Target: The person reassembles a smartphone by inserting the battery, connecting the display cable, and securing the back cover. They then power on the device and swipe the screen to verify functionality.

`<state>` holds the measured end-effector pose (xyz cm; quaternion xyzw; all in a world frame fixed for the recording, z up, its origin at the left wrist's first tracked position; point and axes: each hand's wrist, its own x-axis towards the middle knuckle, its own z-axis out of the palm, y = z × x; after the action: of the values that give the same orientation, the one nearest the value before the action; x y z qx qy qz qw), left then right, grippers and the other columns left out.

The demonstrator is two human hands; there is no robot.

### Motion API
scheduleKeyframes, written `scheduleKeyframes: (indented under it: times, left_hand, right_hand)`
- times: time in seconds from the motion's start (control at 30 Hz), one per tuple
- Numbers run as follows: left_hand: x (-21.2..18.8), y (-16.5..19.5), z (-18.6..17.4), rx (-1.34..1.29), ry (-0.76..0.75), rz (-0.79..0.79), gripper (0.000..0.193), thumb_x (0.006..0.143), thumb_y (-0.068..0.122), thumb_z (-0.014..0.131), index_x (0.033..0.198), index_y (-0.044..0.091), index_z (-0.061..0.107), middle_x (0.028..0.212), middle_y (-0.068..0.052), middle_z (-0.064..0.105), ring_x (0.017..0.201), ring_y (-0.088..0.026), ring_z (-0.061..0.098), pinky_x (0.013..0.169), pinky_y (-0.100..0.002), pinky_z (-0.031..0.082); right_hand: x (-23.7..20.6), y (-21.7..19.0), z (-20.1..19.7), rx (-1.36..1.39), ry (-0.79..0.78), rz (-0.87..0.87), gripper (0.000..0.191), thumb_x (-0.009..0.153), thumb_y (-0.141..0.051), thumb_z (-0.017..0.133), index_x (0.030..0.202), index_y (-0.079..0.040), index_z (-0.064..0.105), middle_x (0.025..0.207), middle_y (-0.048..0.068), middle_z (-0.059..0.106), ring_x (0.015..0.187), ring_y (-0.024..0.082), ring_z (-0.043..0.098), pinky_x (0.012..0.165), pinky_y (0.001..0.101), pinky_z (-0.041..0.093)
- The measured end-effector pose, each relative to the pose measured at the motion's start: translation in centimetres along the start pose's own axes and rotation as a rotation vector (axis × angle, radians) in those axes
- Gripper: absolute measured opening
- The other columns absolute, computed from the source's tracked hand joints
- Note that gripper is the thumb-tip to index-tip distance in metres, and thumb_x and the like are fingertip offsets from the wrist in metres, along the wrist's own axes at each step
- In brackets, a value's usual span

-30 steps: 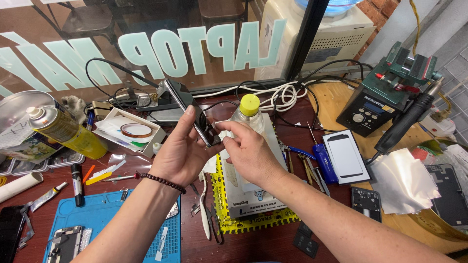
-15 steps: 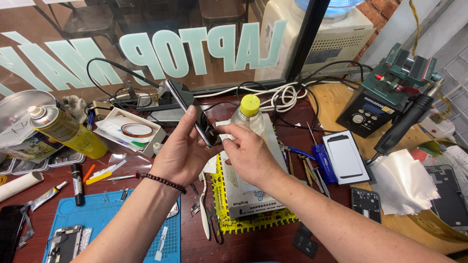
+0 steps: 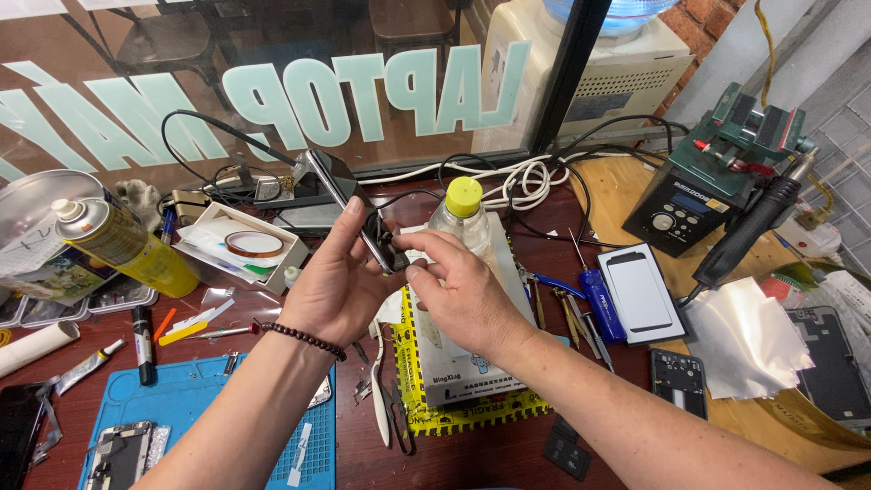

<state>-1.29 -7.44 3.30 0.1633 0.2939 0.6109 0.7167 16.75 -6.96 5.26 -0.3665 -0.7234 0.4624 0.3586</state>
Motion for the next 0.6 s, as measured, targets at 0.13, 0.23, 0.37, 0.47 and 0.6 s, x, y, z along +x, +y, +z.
scheduleKeyframes:
  times: [0.13,0.23,0.37,0.47,0.6]
  left_hand:
    - [-0.1,0.1,0.3,-0.016,-0.051,0.014,0.024,0.098,0.042,0.068,0.103,0.018,0.069,0.093,0.001,0.074,0.09,-0.015,0.067,0.099,-0.059,0.05]
    - [0.1,0.0,-0.1,0.005,-0.018,0.006,0.024,0.095,0.043,0.066,0.102,0.019,0.069,0.093,0.002,0.075,0.092,-0.015,0.069,0.098,-0.058,0.05]
    - [0.4,-0.3,-0.6,-0.017,-0.08,0.014,0.025,0.1,0.043,0.067,0.103,0.018,0.068,0.093,0.002,0.074,0.09,-0.014,0.066,0.099,-0.056,0.05]
    - [0.3,-0.3,-0.6,-0.041,-0.15,0.014,0.027,0.105,0.042,0.068,0.107,0.016,0.068,0.093,0.002,0.073,0.089,-0.014,0.064,0.099,-0.053,0.051]
    - [-0.3,-0.4,0.3,0.01,-0.101,-0.021,0.033,0.099,0.044,0.064,0.115,0.015,0.067,0.099,0.0,0.072,0.098,-0.018,0.065,0.095,-0.047,0.05]
  right_hand:
    - [0.0,-0.5,0.1,0.049,-0.002,0.088,0.036,0.096,-0.01,0.056,0.132,-0.009,0.059,0.131,0.004,0.06,0.098,0.013,0.071,0.076,0.0284,0.062]
    - [0.0,-0.7,0.1,0.025,0.007,0.115,0.037,0.096,-0.011,0.056,0.132,-0.009,0.059,0.13,0.004,0.061,0.097,0.013,0.072,0.076,0.0289,0.063]
    - [0.2,-0.6,0.1,-0.035,0.04,0.057,0.037,0.098,-0.016,0.06,0.134,-0.008,0.06,0.129,0.007,0.067,0.109,0.014,0.072,0.093,0.0294,0.06]
    - [0.5,-0.5,-0.1,-0.03,0.04,0.06,0.049,0.095,-0.024,0.067,0.14,-0.009,0.056,0.13,0.008,0.067,0.121,0.014,0.064,0.096,0.0327,0.06]
    - [1.7,-0.5,-0.4,0.011,-0.017,0.007,0.083,0.082,-0.031,0.08,0.152,-0.009,0.042,0.142,0.009,0.062,0.126,0.022,0.061,0.099,0.0369,0.054]
